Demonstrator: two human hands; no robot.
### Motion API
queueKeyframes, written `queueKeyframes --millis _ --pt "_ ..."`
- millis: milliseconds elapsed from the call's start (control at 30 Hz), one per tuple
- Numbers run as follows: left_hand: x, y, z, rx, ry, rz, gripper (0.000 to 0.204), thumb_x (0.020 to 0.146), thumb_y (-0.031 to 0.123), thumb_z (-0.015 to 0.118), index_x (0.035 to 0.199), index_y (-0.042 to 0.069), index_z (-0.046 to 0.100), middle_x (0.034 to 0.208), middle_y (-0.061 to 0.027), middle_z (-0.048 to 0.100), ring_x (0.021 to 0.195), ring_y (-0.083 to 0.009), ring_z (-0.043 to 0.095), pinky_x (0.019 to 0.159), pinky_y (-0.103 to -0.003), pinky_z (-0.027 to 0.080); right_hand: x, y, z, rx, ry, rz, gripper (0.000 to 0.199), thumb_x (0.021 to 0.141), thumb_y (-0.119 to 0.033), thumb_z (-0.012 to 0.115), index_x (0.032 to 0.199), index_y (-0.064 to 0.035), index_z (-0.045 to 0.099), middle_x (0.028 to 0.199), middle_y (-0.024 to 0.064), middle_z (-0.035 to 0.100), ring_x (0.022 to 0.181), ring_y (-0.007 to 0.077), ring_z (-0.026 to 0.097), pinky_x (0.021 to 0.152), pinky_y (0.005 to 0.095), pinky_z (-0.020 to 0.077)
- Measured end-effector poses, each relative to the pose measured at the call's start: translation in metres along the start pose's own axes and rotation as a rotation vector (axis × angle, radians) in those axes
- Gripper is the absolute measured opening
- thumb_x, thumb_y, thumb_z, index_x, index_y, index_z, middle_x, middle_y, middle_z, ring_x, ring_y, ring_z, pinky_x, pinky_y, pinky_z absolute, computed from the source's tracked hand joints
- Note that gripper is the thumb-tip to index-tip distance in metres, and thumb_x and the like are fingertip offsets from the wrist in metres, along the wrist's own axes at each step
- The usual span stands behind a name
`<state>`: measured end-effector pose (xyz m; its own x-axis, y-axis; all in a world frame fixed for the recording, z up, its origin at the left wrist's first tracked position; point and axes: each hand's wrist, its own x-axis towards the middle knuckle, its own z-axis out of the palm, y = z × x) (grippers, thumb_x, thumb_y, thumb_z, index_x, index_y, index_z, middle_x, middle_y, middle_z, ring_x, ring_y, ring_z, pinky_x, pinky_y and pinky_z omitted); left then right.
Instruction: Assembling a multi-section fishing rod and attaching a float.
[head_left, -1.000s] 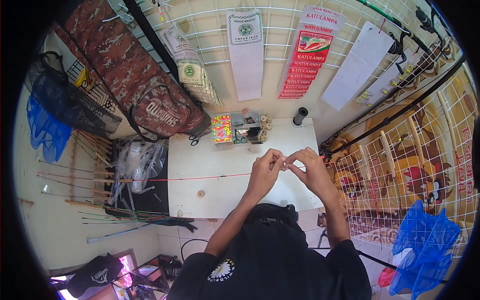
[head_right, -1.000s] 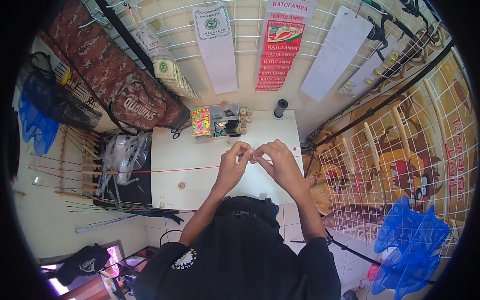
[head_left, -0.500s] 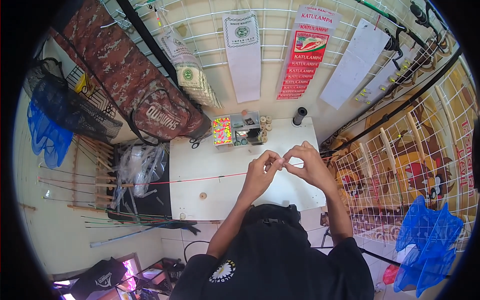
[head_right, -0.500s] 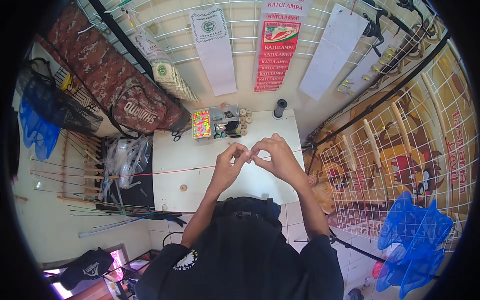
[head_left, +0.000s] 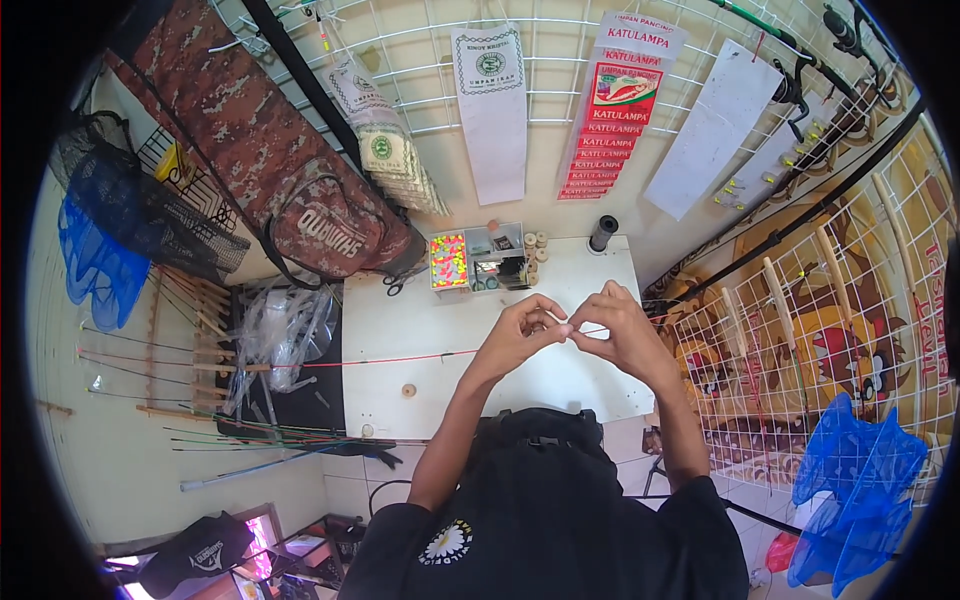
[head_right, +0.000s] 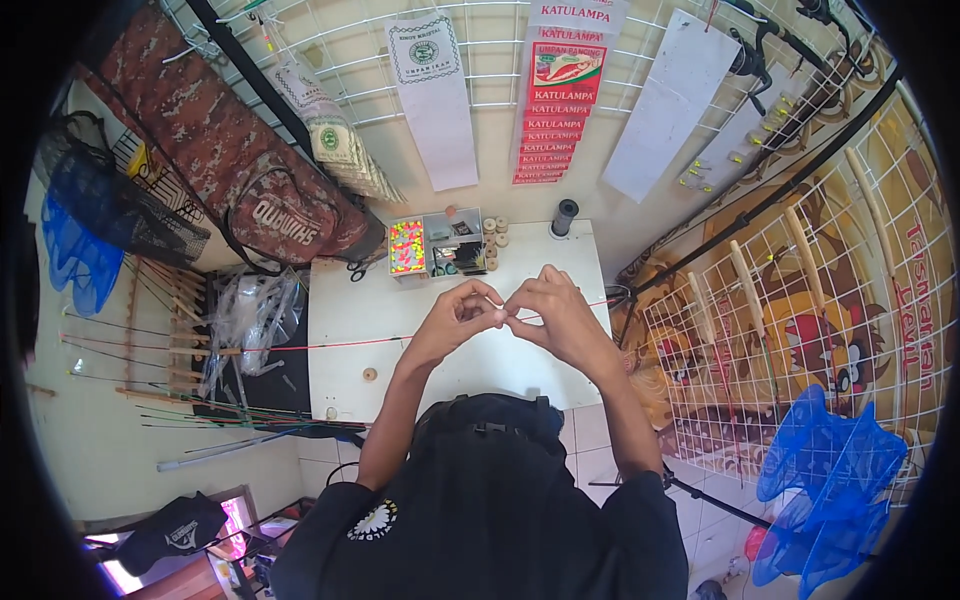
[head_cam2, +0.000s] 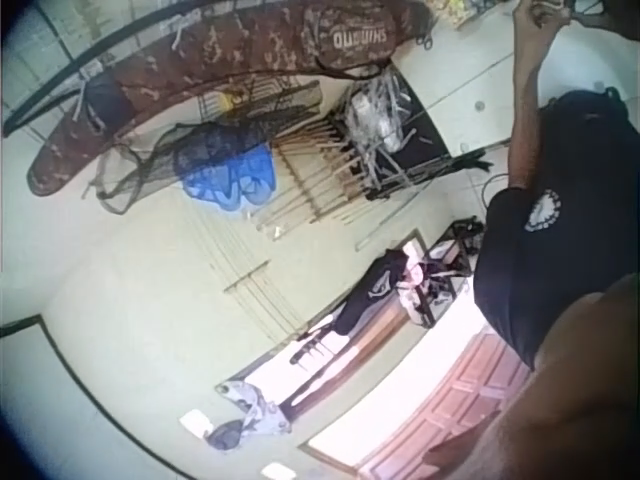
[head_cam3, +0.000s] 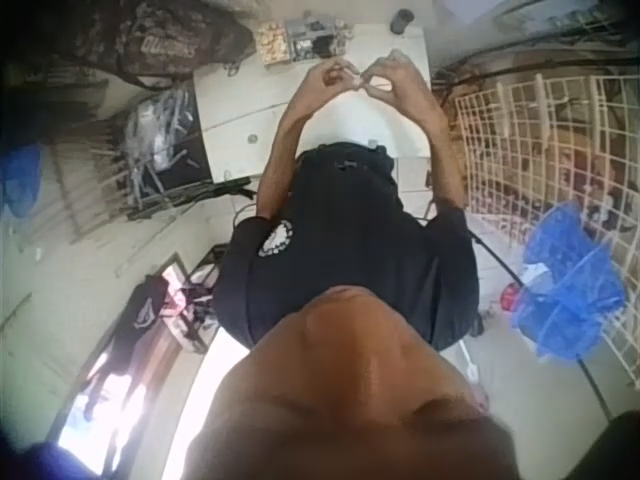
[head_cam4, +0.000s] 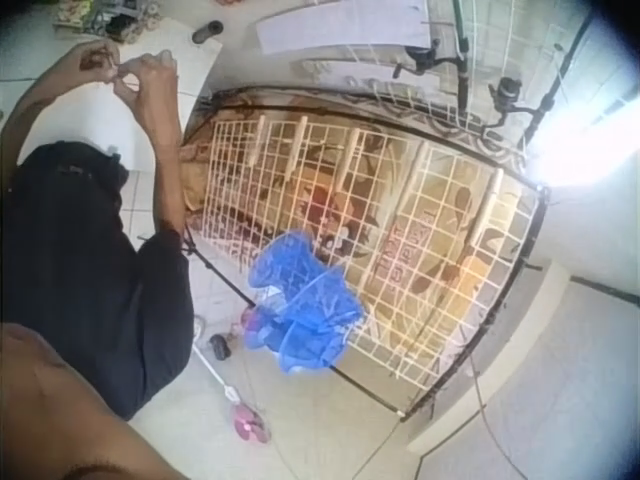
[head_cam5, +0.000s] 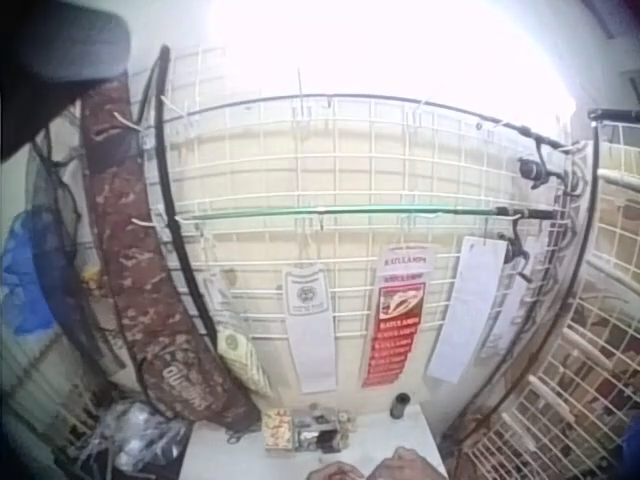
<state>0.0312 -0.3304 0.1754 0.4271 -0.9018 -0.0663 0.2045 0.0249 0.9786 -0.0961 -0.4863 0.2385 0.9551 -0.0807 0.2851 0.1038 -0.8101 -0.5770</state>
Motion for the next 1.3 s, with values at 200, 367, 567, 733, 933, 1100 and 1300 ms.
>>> queueKeyframes --millis 200,367,567,733,933,1100,1300 --pt "-0.002 0.006 -0.004 0.02 -0.069 -0.027 0.029 0.085 0.024 0.077 0.102 0.006 0.062 0.079 0.0012 0.064 0.075 -0.0047 0.054 0.069 -0.022 0.04 0.0 -0.003 -0.003 0.01 -0.042 0.0 0.014 0.076 -0.013 0.078 0.084 -0.0049 0.069 0.081 0.0037 0.064 0.078 0.0217 0.049 0.075 0.0354 0.042" --pt "-0.002 0.01 -0.006 0.048 -0.074 -0.052 0.031 0.079 0.018 0.081 0.102 0.007 0.063 0.082 0.0039 0.062 0.075 -0.003 0.051 0.067 -0.02 0.037 -0.002 0.0 -0.004 0.026 -0.072 0.0 0.012 0.079 -0.014 0.076 0.085 -0.0062 0.069 0.083 0.0037 0.065 0.079 0.0226 0.05 0.077 0.0358 0.0427" --pt "-0.004 0.008 -0.008 0.199 0.002 0.023 0.031 0.077 0.014 0.083 0.099 0.006 0.063 0.079 0.0022 0.067 0.066 -0.0019 0.042 0.059 -0.021 0.03 -0.001 -0.002 -0.004 0.023 -0.089 -0.005 0.013 0.078 -0.011 0.075 0.085 -0.0056 0.067 0.084 0.0042 0.064 0.08 0.0234 0.049 0.076 0.0364 0.0422" --pt "-0.009 0.008 -0.004 0.23 0.042 0.031 0.026 0.08 0.013 0.08 0.098 0.005 0.062 0.079 -0.0001 0.069 0.063 -0.002 0.043 0.06 -0.022 0.033 -0.002 -0.006 -0.001 -0.057 -0.055 -0.025 0.013 0.072 -0.009 0.074 0.082 -0.0069 0.066 0.083 0.0044 0.062 0.08 0.0234 0.05 0.076 0.0368 0.0425" --pt "-0.012 0.006 0.0 0.142 0.065 -0.028 0.018 0.089 0.016 0.07 0.1 0.004 0.061 0.081 -0.0038 0.07 0.079 -0.0061 0.061 0.069 -0.021 0.042 -0.005 -0.003 0.007 -0.145 -0.006 -0.1 0.019 0.067 -0.007 0.076 0.082 -0.0081 0.063 0.088 0.0013 0.058 0.084 0.0225 0.05 0.078 0.0372 0.0422" --pt "-0.011 0.01 0.001 0.115 0.048 -0.089 0.018 0.092 0.015 0.068 0.103 0.004 0.06 0.085 -0.0056 0.069 0.087 -0.01 0.065 0.074 -0.023 0.046 -0.005 -0.004 0.008 -0.196 0.012 -0.167 0.018 0.069 -0.007 0.075 0.081 -0.0105 0.063 0.086 0.0 0.058 0.082 0.0208 0.05 0.073 0.0363 0.0416" --pt "-0.008 -0.002 -0.001 -0.029 0.06 0.003 0.023 0.09 0.016 0.07 0.105 0.003 0.06 0.082 -0.005 0.068 0.081 -0.0087 0.065 0.069 -0.023 0.047 -0.005 -0.006 0.009 -0.244 0.056 -0.214 0.02 0.067 -0.005 0.076 0.083 -0.0107 0.064 0.088 0.0001 0.059 0.083 0.02 0.051 0.072 0.0349 0.0415"
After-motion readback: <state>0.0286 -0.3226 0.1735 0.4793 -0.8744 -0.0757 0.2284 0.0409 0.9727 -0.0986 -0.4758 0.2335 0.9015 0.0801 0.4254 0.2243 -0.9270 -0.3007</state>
